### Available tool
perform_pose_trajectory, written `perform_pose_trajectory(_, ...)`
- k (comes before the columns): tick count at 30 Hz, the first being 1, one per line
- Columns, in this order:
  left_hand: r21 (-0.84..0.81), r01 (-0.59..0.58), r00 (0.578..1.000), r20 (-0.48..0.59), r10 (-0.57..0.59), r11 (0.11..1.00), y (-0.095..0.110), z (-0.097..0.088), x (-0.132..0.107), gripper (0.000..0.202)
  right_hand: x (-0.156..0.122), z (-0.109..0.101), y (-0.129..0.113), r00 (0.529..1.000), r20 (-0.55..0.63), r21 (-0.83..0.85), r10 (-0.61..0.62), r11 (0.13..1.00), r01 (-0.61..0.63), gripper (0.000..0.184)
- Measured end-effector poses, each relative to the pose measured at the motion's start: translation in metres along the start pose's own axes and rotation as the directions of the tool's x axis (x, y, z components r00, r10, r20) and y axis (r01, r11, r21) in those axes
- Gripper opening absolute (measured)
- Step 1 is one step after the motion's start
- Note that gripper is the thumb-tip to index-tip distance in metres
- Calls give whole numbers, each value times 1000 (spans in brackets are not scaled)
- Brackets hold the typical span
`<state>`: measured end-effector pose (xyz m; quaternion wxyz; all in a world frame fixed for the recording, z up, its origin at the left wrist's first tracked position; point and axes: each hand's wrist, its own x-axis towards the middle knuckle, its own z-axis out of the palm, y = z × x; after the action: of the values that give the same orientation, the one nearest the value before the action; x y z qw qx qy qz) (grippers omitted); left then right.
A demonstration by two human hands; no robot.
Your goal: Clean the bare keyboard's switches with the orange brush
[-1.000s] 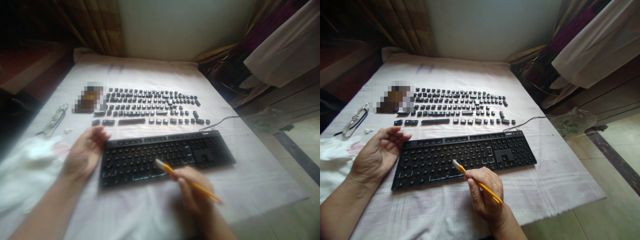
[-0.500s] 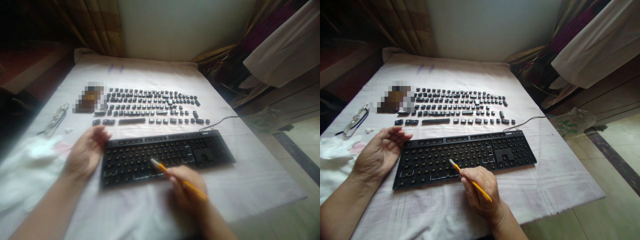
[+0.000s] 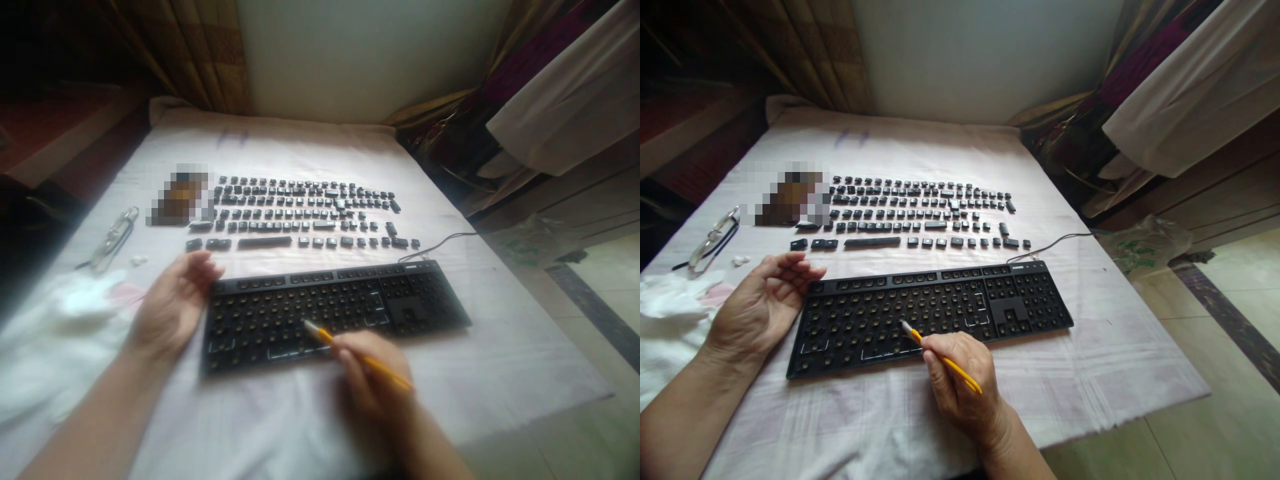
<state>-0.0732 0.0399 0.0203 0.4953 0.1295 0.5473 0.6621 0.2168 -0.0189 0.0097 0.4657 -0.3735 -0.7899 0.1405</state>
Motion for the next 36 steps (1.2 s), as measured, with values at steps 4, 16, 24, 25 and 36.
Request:
perform_pose_trajectory(4, 1, -7, 1000, 5, 7, 1000, -2, -2, 2, 10, 1, -2, 0, 997, -43, 42, 61, 997, -60, 24)
perform_pose_trajectory(16, 27, -17, 1000, -14, 17, 999, -1, 1, 0, 12, -5, -8, -10, 983, -143, 2, 111, 994, -112, 13)
perform_pose_trajectory(24, 42, -22, 1000, -1, 22, 999, -3, -2, 2, 14, -3, 6, -2, 991, -112, -18, 69, 997, -71, 14)
perform_pose_trajectory(25, 42, -21, 1000, -1, 21, 999, -3, -2, 2, 15, 0, 6, -4, 994, -95, -13, 48, 999, -49, 14)
perform_pose_trajectory(36, 38, -42, 999, 27, 41, 998, -4, -2, 1, 11, 7, 12, -7, 1000, 18, -47, -25, 999, 26, 12)
